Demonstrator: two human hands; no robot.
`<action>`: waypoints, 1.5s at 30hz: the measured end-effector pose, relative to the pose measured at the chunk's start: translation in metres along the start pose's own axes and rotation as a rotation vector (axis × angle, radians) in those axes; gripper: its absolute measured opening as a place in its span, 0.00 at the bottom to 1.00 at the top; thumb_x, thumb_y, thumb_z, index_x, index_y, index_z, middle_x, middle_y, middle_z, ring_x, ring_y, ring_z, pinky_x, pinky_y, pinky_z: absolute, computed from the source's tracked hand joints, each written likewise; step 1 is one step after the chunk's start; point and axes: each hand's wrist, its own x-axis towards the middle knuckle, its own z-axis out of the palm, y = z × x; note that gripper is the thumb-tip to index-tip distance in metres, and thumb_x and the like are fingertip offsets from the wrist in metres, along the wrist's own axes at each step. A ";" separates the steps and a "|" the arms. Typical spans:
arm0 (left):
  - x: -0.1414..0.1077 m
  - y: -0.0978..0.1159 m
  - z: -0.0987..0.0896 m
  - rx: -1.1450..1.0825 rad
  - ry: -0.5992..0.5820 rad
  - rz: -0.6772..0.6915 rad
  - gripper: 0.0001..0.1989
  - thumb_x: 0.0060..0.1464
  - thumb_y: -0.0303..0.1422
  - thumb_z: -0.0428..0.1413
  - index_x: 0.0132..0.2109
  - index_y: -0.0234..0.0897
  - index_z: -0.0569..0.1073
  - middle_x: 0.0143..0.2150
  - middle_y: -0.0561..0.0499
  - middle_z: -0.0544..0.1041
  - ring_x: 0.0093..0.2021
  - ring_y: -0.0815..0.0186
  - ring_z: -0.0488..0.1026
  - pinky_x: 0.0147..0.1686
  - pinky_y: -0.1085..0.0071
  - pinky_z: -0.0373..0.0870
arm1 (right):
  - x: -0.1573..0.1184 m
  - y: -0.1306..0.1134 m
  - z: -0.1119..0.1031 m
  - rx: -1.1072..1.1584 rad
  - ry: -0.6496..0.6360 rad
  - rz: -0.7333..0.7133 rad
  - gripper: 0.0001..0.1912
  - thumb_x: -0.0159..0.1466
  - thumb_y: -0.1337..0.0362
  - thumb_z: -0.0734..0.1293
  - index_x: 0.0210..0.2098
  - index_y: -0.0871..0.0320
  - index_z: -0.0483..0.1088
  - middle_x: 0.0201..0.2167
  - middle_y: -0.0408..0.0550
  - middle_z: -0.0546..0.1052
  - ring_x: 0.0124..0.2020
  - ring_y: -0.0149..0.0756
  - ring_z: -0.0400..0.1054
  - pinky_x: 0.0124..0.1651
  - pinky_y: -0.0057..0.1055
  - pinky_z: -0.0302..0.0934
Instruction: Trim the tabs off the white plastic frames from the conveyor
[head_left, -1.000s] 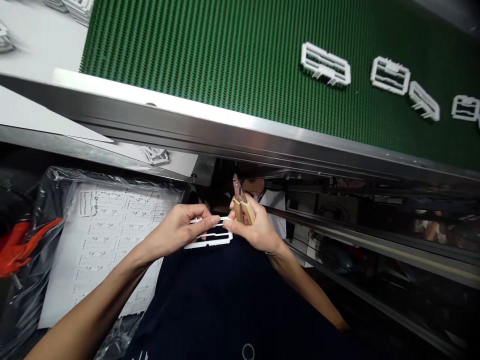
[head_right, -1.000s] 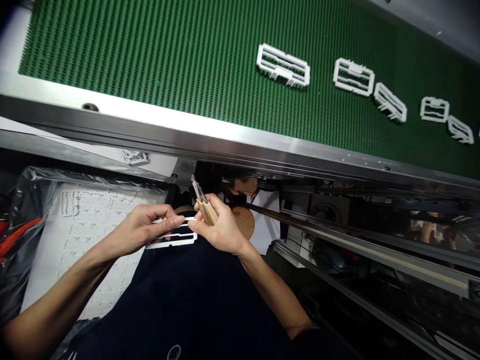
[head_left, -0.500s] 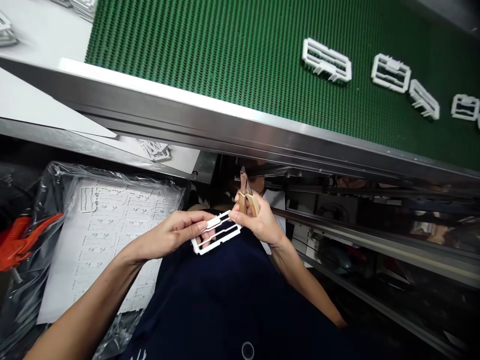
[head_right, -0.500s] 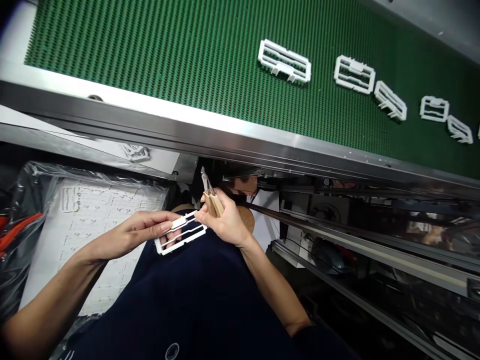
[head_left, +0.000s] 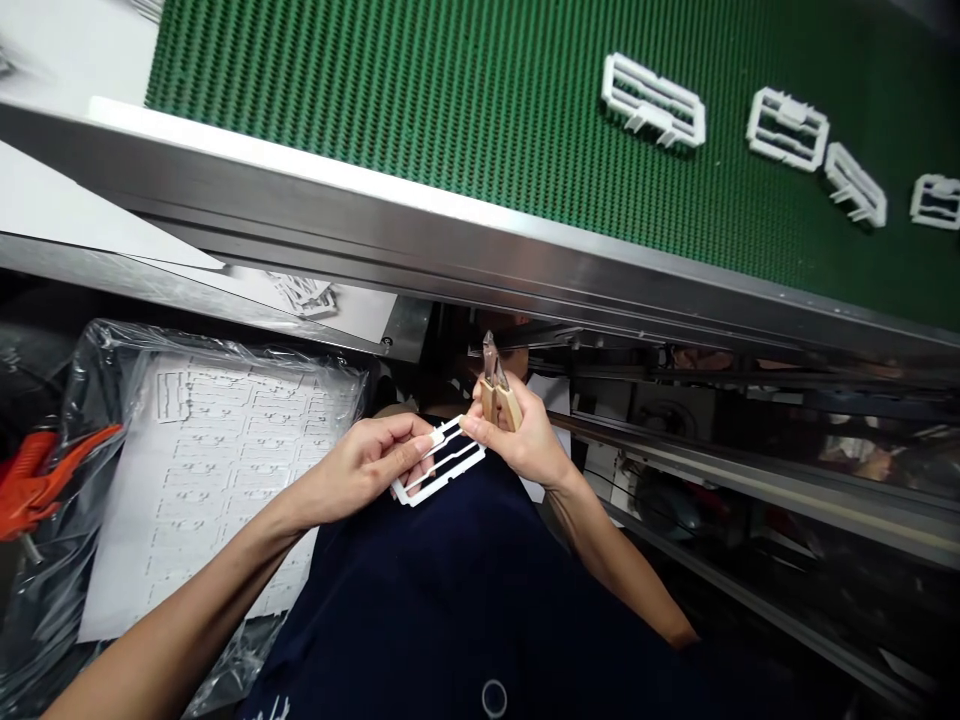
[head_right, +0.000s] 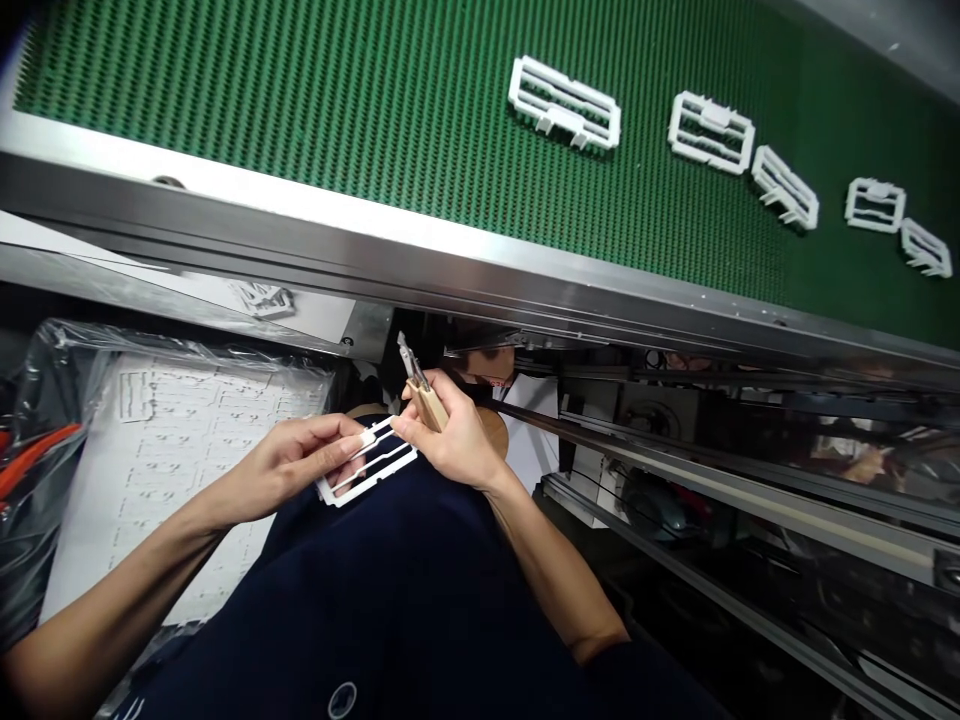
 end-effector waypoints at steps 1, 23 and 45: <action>0.000 0.001 -0.001 -0.002 -0.014 -0.001 0.13 0.60 0.39 0.52 0.35 0.34 0.71 0.27 0.53 0.71 0.26 0.70 0.67 0.26 0.75 0.65 | 0.000 0.000 -0.001 -0.002 -0.001 0.000 0.16 0.55 0.65 0.70 0.40 0.55 0.61 0.27 0.39 0.68 0.26 0.26 0.61 0.31 0.25 0.59; -0.001 0.004 -0.003 -0.138 -0.121 -0.077 0.11 0.58 0.35 0.54 0.45 0.33 0.71 0.31 0.51 0.71 0.30 0.68 0.66 0.30 0.73 0.63 | 0.001 0.004 -0.005 -0.023 0.015 0.019 0.17 0.54 0.62 0.71 0.39 0.56 0.61 0.27 0.40 0.68 0.26 0.27 0.62 0.30 0.25 0.59; -0.004 0.000 0.000 -0.119 -0.057 -0.064 0.11 0.56 0.36 0.56 0.42 0.33 0.71 0.31 0.51 0.70 0.30 0.68 0.65 0.30 0.74 0.63 | -0.005 0.002 0.001 -0.039 0.045 0.010 0.17 0.54 0.64 0.71 0.39 0.55 0.61 0.27 0.39 0.67 0.26 0.27 0.61 0.31 0.26 0.58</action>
